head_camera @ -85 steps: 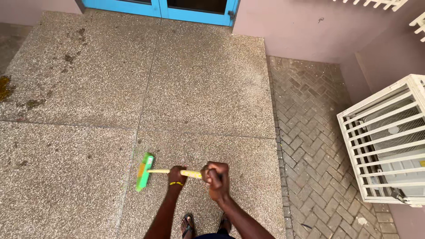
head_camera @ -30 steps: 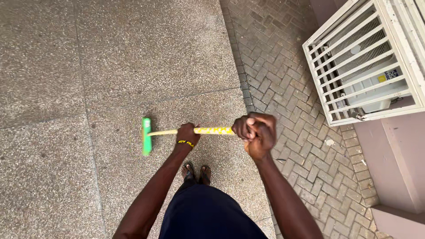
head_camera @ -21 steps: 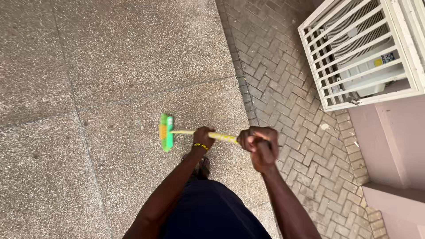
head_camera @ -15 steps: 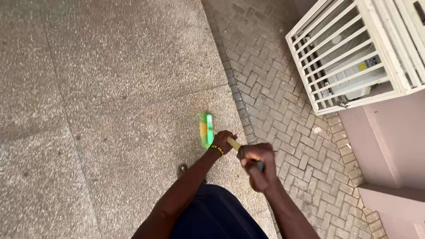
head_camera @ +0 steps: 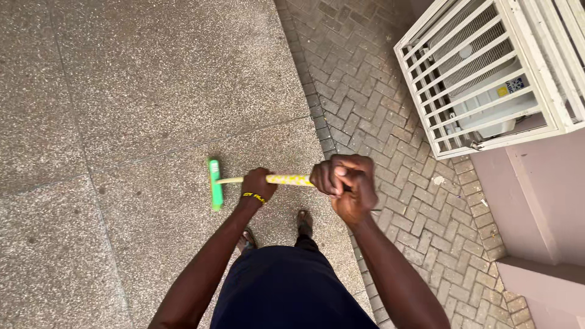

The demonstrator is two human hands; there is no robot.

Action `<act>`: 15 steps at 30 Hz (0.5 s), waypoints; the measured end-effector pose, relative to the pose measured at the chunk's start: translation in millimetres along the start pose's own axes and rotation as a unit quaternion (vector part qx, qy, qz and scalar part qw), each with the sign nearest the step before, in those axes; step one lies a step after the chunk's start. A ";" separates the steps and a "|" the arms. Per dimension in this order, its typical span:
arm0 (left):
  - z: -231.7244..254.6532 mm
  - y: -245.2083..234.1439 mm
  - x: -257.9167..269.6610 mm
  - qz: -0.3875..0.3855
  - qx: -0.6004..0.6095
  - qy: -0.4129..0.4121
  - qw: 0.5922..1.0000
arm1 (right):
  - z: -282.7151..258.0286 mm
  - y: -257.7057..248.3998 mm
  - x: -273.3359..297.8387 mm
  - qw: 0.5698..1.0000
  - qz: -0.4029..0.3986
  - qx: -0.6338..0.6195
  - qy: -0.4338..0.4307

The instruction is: The person sweeps an outdoor stone and brick surface using a broom.

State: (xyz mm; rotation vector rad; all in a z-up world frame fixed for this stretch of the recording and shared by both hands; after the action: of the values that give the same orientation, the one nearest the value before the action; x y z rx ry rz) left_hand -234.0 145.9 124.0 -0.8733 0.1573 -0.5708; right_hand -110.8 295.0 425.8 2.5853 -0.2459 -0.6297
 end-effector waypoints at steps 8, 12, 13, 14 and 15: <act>15.9 129.7 -14.2 0.069 -0.005 0.104 0.992 | -1.2 -83.0 32.2 0.997 0.015 0.052 0.050; 103.1 193.1 -26.6 0.100 0.094 0.191 0.972 | -68.2 -95.3 47.2 0.976 -0.017 0.202 0.076; 121.8 200.8 -28.9 0.065 0.107 0.196 0.973 | -80.8 -90.2 47.6 0.976 -0.018 0.203 0.080; 134.9 199.5 -35.0 0.071 0.105 0.198 0.972 | -87.4 -80.1 44.7 0.951 -0.083 0.290 0.073; 149.2 196.8 -38.1 0.063 0.167 0.247 0.953 | -92.4 -71.8 40.3 0.914 -0.146 0.374 0.065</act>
State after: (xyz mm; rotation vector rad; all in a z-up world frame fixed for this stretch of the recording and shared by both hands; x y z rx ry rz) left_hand -132.5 366.9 66.2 -0.3749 0.5507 -0.6648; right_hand -27.2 383.4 448.4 3.4370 -0.0515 -0.5259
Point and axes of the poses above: each hand's wrist, its own x-axis away from the middle knuckle, its own y-axis out of the palm, z = x × y, the point moved 3 cm from there along -x, towards the middle knuckle, and after that the axes turned 1 degree about z, right-handed, at the moved point
